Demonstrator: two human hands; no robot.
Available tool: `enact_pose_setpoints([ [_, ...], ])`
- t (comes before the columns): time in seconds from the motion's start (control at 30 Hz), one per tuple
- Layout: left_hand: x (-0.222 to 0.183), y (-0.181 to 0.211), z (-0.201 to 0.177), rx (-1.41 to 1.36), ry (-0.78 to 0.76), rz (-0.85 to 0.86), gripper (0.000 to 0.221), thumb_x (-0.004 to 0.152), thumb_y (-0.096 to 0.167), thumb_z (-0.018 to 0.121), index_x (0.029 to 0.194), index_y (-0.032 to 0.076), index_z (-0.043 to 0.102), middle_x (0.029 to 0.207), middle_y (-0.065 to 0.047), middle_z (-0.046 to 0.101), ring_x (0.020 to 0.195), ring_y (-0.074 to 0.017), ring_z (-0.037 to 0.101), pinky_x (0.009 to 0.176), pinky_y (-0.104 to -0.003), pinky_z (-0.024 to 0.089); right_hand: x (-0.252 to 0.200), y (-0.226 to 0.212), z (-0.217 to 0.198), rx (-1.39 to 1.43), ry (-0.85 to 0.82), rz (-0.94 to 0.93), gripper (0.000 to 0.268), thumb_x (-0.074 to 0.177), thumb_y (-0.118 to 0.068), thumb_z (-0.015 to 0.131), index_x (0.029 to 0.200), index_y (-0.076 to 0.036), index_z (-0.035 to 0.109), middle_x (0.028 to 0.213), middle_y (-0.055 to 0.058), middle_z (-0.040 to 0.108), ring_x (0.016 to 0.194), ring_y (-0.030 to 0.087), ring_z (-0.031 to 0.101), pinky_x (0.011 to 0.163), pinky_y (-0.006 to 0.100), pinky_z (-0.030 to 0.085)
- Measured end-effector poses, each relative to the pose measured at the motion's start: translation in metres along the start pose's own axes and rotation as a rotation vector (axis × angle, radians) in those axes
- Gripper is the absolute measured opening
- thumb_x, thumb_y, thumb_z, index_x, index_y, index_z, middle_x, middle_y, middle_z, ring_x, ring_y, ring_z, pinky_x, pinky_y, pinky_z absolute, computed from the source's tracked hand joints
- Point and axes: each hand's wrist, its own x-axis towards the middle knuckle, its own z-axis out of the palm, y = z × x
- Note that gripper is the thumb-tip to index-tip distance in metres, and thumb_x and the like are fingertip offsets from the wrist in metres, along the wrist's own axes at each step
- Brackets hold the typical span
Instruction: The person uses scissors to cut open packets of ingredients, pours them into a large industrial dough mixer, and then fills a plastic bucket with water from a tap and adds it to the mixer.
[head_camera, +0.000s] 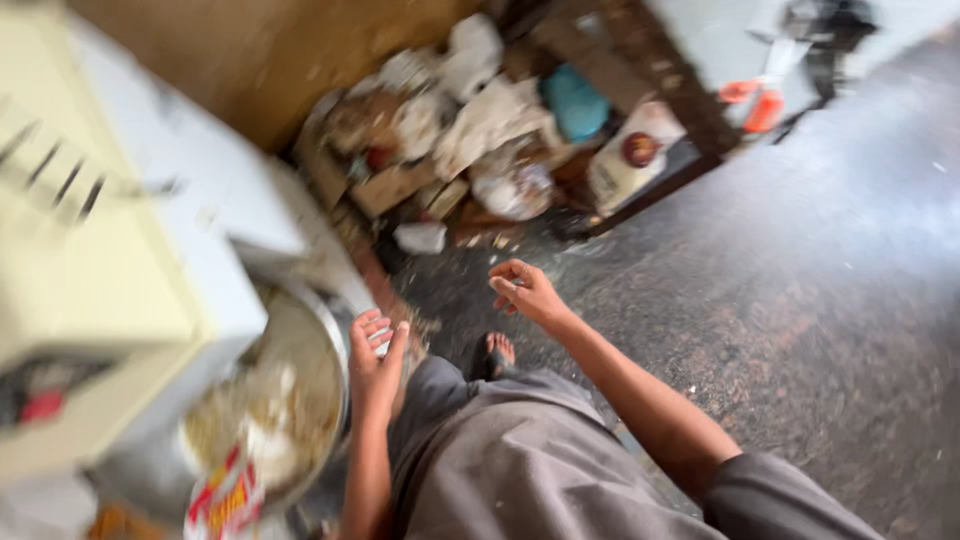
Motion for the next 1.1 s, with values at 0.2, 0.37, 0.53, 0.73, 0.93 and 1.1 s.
enact_pose_setpoints([
  [0.2,0.095,0.081,0.069,0.064,-0.296,0.216,0.044,0.091,0.027,0.075,0.126,0.005,0.060,0.109,-0.011,0.071,0.093,-0.0181,0.067,0.077,-0.031,0.056,-0.029,-0.030,-0.079,0.328,0.325,-0.052,0.032,0.096,-0.027,0.065,0.118,-0.003,0.067,0.100,0.006,0.072,0.083,0.018,0.072,0.072,0.034,0.058],
  [0.37,0.138,0.137,0.149,0.106,-0.401,0.317,0.036,0.091,0.027,0.074,0.119,0.006,0.065,0.096,-0.008,0.075,0.085,-0.0163,0.069,0.076,-0.031,0.056,-0.040,-0.032,-0.134,0.372,0.395,-0.010,0.031,0.096,-0.029,0.067,0.115,-0.005,0.068,0.098,0.008,0.074,0.081,0.019,0.072,0.071,0.034,0.058],
  [0.53,0.166,0.167,0.242,0.072,-0.535,0.325,0.033,0.090,0.028,0.073,0.116,0.007,0.068,0.091,-0.006,0.078,0.079,-0.0145,0.074,0.071,-0.031,0.058,-0.013,-0.047,-0.215,0.363,0.527,0.005,0.029,0.096,-0.029,0.065,0.115,-0.008,0.068,0.097,0.008,0.075,0.081,0.018,0.072,0.071,0.034,0.059],
  [0.73,0.212,0.190,0.317,-0.022,-0.714,0.144,0.033,0.091,0.028,0.073,0.116,0.007,0.069,0.091,-0.007,0.076,0.077,-0.0180,0.071,0.068,-0.032,0.056,0.041,-0.108,-0.295,0.338,0.578,-0.008,0.027,0.099,-0.026,0.064,0.116,-0.006,0.067,0.095,0.010,0.074,0.080,0.019,0.072,0.070,0.035,0.059],
  [0.93,0.262,0.255,0.376,-0.009,-0.711,0.187,0.031,0.094,0.028,0.070,0.116,0.005,0.070,0.096,-0.007,0.077,0.087,-0.0153,0.072,0.078,-0.032,0.056,0.064,-0.191,-0.404,0.250,0.580,-0.122,0.031,0.099,-0.026,0.061,0.120,-0.004,0.065,0.099,0.009,0.076,0.085,0.016,0.075,0.074,0.033,0.062],
  [1.1,0.293,0.308,0.425,-0.161,-0.673,0.186,0.036,0.095,0.026,0.068,0.121,0.002,0.066,0.103,-0.007,0.076,0.095,-0.0156,0.073,0.084,-0.030,0.057,0.112,-0.216,-0.515,0.175,0.602,-0.231,0.034,0.102,-0.026,0.062,0.124,0.000,0.063,0.098,0.011,0.074,0.084,0.018,0.071,0.071,0.031,0.058],
])
